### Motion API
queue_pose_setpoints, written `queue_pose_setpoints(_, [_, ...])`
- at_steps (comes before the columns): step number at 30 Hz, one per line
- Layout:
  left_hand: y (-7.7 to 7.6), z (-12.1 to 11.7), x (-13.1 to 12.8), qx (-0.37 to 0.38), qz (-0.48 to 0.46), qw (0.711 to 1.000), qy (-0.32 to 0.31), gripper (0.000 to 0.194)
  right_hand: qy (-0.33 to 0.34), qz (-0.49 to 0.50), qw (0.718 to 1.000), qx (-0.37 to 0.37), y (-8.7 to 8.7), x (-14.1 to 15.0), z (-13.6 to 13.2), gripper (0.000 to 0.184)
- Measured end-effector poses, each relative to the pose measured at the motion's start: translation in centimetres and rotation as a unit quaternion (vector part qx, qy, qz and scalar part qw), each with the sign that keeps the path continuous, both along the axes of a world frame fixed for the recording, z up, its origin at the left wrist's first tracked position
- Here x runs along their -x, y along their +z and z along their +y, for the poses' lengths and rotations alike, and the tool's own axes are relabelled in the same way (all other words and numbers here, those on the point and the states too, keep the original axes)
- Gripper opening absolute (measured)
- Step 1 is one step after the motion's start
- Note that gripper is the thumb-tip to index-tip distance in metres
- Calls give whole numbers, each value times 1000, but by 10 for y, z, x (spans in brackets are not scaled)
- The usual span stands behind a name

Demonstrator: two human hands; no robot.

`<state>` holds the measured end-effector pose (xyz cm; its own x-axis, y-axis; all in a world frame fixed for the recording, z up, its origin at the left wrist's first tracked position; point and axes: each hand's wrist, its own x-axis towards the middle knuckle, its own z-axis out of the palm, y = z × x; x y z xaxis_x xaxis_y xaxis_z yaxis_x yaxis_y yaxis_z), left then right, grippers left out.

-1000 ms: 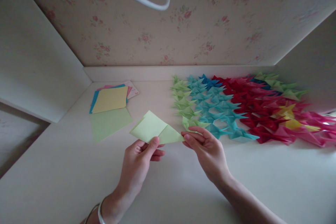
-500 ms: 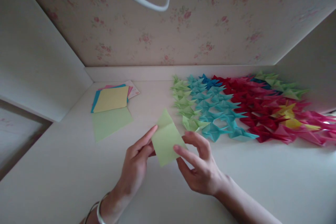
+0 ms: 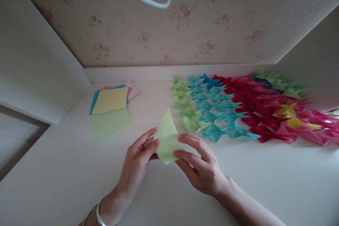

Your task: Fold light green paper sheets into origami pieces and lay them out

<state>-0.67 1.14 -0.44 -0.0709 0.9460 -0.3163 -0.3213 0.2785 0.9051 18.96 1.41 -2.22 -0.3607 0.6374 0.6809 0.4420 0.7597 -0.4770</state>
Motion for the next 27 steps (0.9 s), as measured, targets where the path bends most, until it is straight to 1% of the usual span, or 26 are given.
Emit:
queue_pose_setpoints(2, [1, 1, 1, 0, 14, 1000, -22, 33, -14, 29, 999, 30, 3, 1, 0, 23])
queue_pose_setpoints(3, [1, 1, 1, -1, 23, 999, -31, 26, -22, 49, 997, 50, 4, 2, 0, 22])
queue_pose_setpoints(5, [2, 1, 1, 4, 35, 999, -40, 20, -35, 89, 991, 94, 7, 2, 1, 20])
queue_pose_setpoints(7, [4, 0, 1, 12, 37, 998, -42, 19, -45, 107, 984, 134, 10, 2, 2, 16])
queue_pose_setpoints(9, [4, 0, 1, 14, 32, 998, -43, 18, -50, 103, 982, 150, 11, 3, 2, 9])
queue_pose_setpoints(10, [4, 0, 1, 13, 28, 998, -45, 19, -50, 98, 983, 146, 11, 3, 2, 4])
queue_pose_setpoints(11, [5, -1, 1, 10, 25, 998, -49, 19, -49, 92, 985, 136, 10, 4, 2, 5])
queue_pose_setpoints(13, [5, -1, 1, 6, 22, 998, -54, 19, -47, 84, 989, 109, 8, 5, 1, 14])
queue_pose_setpoints(14, [5, -1, 0, 4, 22, 998, -57, 19, -50, 84, 990, 99, 7, 6, 1, 13])
queue_pose_setpoints(16, [5, -2, 0, 4, 25, 997, -67, 23, -60, 96, 989, 97, 4, 6, 0, 6])
queue_pose_setpoints(17, [5, -2, -1, 5, 28, 997, -75, 25, -64, 109, 986, 108, 3, 6, 0, 6])
queue_pose_setpoints(19, [6, -3, -1, 9, 34, 995, -91, 25, -65, 146, 974, 160, 2, 6, 1, 7])
queue_pose_setpoints(23, [7, -5, -2, 15, 45, 994, -97, 20, -51, 221, 926, 302, 3, 5, 2, 13])
queue_pose_setpoints(27, [7, -4, -4, 11, 68, 993, -97, 21, -55, 266, 891, 363, 5, 7, 2, 17])
